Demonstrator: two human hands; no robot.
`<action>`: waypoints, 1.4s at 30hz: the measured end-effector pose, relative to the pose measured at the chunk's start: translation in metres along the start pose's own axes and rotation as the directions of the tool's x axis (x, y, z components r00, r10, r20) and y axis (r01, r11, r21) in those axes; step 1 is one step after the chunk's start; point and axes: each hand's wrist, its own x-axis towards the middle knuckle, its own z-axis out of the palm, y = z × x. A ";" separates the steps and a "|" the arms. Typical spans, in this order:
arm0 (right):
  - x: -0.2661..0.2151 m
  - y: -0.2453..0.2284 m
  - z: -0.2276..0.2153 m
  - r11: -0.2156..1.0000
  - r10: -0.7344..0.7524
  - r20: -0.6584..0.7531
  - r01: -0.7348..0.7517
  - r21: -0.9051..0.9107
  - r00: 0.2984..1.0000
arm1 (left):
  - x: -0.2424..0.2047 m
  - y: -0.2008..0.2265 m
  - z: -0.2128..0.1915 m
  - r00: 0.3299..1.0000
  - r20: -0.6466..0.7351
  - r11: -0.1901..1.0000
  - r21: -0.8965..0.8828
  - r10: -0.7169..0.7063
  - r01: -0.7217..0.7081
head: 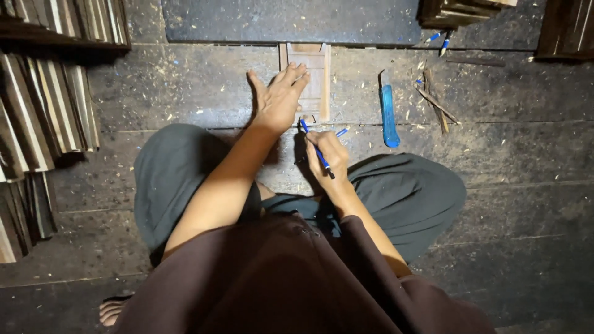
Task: Marking lines on wooden boards using a pen for further processing in a workshop.
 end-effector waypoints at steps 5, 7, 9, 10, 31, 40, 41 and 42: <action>-0.002 0.005 0.007 0.989 -0.003 -0.004 0.003 -0.147 1.000 | 0.008 0.004 0.003 0.995 -0.005 0.987 -0.127 -0.104 0.102; -0.005 0.008 0.009 0.989 0.021 -0.015 -0.023 -0.146 1.000 | 0.018 -0.024 0.019 0.999 -0.029 0.991 0.134 0.031 -0.027; -0.008 0.015 0.008 0.987 0.044 -0.033 -0.048 -0.152 0.998 | 0.020 -0.024 0.019 0.984 -0.011 0.908 0.387 0.176 -0.158; -0.011 0.018 0.008 0.975 0.057 -0.013 -0.059 -0.216 0.998 | 0.015 -0.011 0.011 0.998 -0.010 0.972 0.225 0.068 -0.064; -0.009 -0.015 0.040 0.978 0.035 0.294 0.028 -0.207 0.955 | 0.074 0.061 0.048 0.927 0.243 0.527 0.848 -0.285 -0.060; -0.017 0.013 0.057 0.938 0.142 0.407 0.010 -0.347 0.902 | 0.089 0.068 0.059 0.944 0.195 0.509 0.860 -0.266 -0.034; -0.020 0.016 0.058 0.933 0.157 0.417 0.005 -0.361 0.895 | 0.093 0.066 0.063 0.949 0.152 0.536 0.844 -0.276 0.021; -0.026 0.017 0.059 0.927 0.177 0.430 -0.003 -0.375 0.886 | 0.092 0.066 0.063 0.946 0.160 0.536 0.844 -0.282 0.017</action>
